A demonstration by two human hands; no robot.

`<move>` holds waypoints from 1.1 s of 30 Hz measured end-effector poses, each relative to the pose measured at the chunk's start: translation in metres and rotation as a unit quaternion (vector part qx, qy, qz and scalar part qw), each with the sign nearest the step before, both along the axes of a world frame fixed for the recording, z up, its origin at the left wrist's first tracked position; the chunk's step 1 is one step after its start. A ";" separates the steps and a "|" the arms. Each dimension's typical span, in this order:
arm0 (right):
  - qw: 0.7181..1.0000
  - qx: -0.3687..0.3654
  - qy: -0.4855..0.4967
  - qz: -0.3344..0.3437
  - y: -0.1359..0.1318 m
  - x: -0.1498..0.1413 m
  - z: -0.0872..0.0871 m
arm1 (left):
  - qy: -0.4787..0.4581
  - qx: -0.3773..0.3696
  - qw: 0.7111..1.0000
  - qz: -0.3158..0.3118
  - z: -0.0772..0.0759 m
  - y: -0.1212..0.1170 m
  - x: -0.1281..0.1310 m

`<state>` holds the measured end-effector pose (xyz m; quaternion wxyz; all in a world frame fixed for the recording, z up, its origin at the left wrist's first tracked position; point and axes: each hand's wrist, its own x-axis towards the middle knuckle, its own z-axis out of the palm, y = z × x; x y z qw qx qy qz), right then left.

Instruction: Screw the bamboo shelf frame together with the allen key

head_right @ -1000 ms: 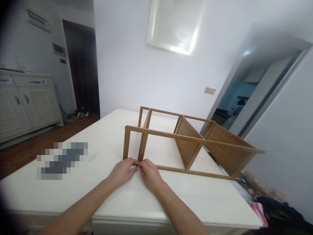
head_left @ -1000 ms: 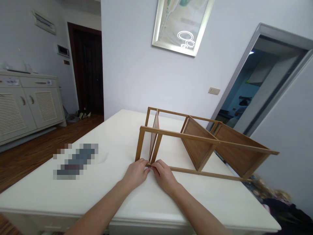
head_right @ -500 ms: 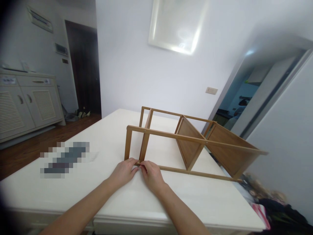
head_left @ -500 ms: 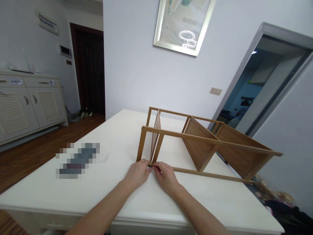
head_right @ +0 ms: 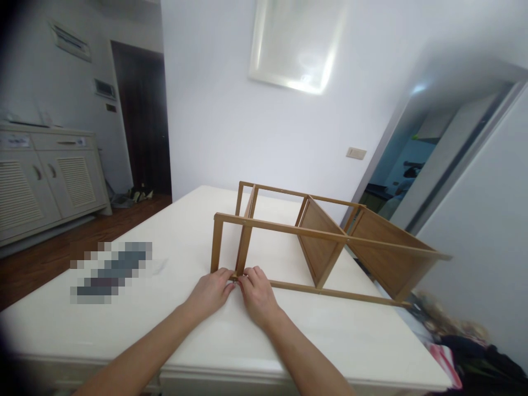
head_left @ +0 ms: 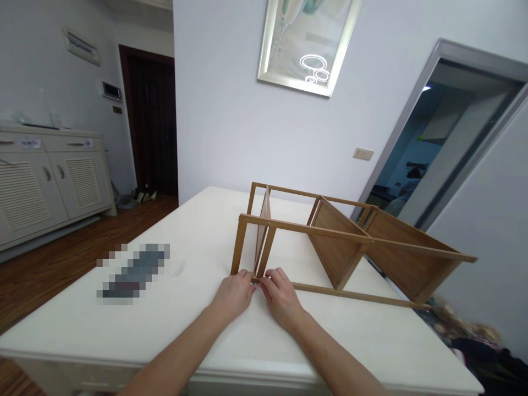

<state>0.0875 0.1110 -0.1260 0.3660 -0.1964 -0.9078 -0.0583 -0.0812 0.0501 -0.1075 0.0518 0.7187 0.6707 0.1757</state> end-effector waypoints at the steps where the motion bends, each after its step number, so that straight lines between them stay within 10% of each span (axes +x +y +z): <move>1: 1.000 0.010 -0.009 0.001 -0.001 0.000 0.000 | 0.005 0.000 1.000 -0.002 0.000 0.000 0.000; 33: 0.990 0.042 -0.115 -0.070 -0.006 0.008 -0.001 | 0.096 0.027 0.995 -0.016 -0.012 0.006 0.004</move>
